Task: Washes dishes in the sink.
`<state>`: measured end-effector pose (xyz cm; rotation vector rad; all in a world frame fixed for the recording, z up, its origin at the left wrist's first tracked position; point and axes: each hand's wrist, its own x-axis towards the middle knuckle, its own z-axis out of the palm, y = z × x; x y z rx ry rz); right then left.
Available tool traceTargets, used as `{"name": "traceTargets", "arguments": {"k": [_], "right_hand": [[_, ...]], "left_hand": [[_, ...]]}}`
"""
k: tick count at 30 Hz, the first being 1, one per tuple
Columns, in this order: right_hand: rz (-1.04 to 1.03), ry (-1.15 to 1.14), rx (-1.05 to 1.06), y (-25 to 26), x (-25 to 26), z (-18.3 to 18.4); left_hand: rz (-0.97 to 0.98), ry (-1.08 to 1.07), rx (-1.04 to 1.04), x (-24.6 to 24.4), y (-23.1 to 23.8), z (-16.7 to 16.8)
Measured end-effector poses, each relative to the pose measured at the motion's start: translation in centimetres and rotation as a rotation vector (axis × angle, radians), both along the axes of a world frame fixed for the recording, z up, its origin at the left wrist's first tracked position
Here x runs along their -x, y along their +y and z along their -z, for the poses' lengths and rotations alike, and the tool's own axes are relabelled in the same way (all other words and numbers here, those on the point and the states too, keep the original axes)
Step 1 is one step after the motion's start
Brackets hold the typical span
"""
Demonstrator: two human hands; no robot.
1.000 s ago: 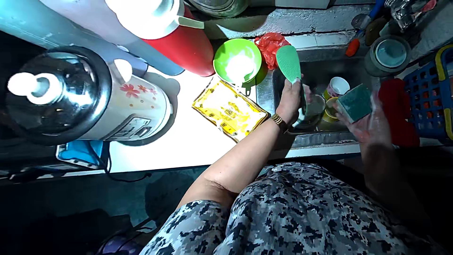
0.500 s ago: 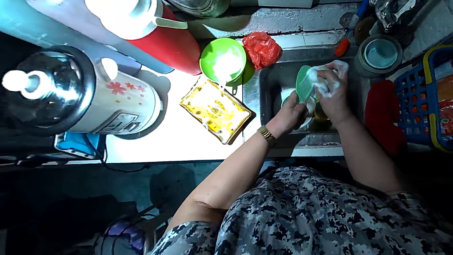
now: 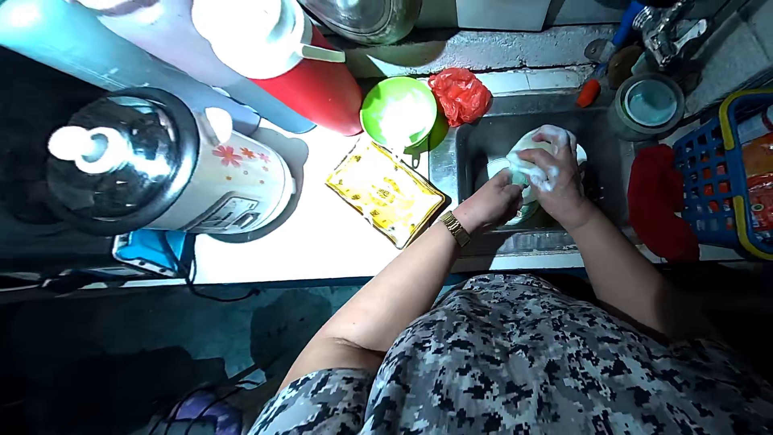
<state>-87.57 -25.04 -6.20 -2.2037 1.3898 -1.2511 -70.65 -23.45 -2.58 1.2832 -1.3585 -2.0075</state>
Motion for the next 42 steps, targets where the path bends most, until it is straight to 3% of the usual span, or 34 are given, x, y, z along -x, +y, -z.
{"name": "traceTargets", "arguments": {"k": [3,5,9,11,16,21,23,26,30,35,42], "right_hand": [[0.067,-0.024,-0.136,-0.9,0.8,-0.1],[0.089,-0.25,-0.36,-2.1,2.2,-1.0],[-0.198,-0.809,-0.778,-1.7,1.9,-2.2],[-0.274,-0.925,-0.913,-0.7,0.2,-2.6],[-0.169,-0.995,-0.884,0.1,-2.2,-2.7],[-0.109,-0.824,-0.431,-1.6,-0.2,-5.2],[-0.115,-0.766,-0.355,-1.8,0.7,-5.4],[-0.057,-0.643,-0.434,-1.7,2.3,-3.4],[0.032,-0.084,-0.76,-1.2,2.8,1.3],[0.087,0.521,-0.799,-1.0,0.4,2.9],[-0.017,0.733,-0.738,-1.4,-1.0,7.2]], "left_hand": [[0.015,-0.038,0.048,-0.8,0.4,0.2],[0.016,-0.038,0.113,-1.1,0.8,0.2],[-0.012,0.023,0.146,-1.7,0.5,-0.4],[-0.056,0.035,0.162,-2.1,0.0,-0.4],[-0.072,-0.132,0.259,-2.4,-0.9,-0.7],[0.03,-0.253,0.488,-2.4,-1.1,-1.5],[0.01,-0.312,0.626,-3.0,-0.9,-1.7],[-0.041,-0.509,0.704,-5.1,-1.4,-2.6],[-0.093,-0.878,0.754,-9.6,-2.3,-5.2],[-0.04,-1.45,0.68,-13.7,-3.6,-7.8],[0.099,-1.645,0.524,-14.0,-5.1,-5.8]]}}
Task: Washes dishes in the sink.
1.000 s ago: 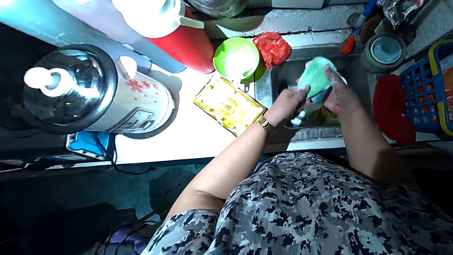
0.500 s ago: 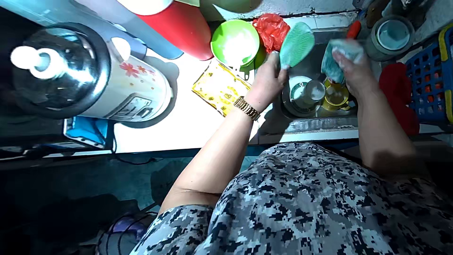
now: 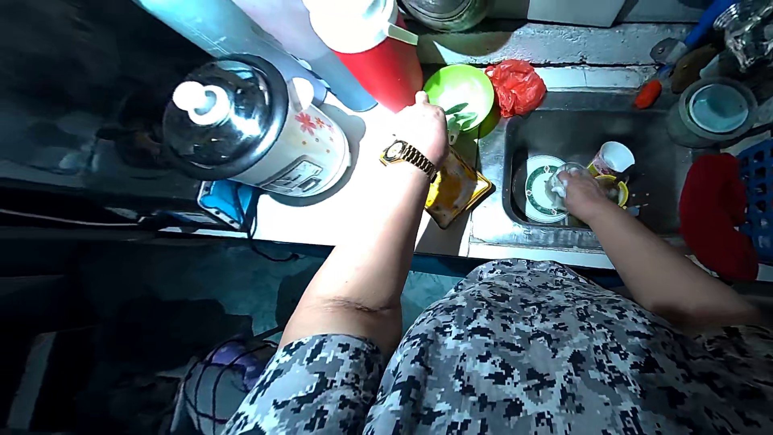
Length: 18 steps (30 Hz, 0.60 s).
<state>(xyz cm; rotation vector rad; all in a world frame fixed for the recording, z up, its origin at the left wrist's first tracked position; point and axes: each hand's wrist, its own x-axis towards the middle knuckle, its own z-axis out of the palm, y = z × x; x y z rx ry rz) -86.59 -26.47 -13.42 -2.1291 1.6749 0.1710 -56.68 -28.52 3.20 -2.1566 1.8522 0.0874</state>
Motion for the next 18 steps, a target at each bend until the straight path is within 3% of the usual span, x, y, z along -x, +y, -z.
{"name": "traceTargets", "arguments": {"k": [6,11,18], "right_hand": [[-0.017,0.041,-0.066,-1.4,0.2,1.7],[-0.023,0.097,-0.134,-1.8,-0.2,1.7],[0.08,-0.057,-0.114,-2.3,0.3,3.4]], "left_hand": [[0.019,0.049,-0.006,-0.2,-2.0,2.0],[0.078,0.141,0.034,0.2,-2.9,1.5],[0.31,0.405,0.301,0.8,0.2,1.8]]}}
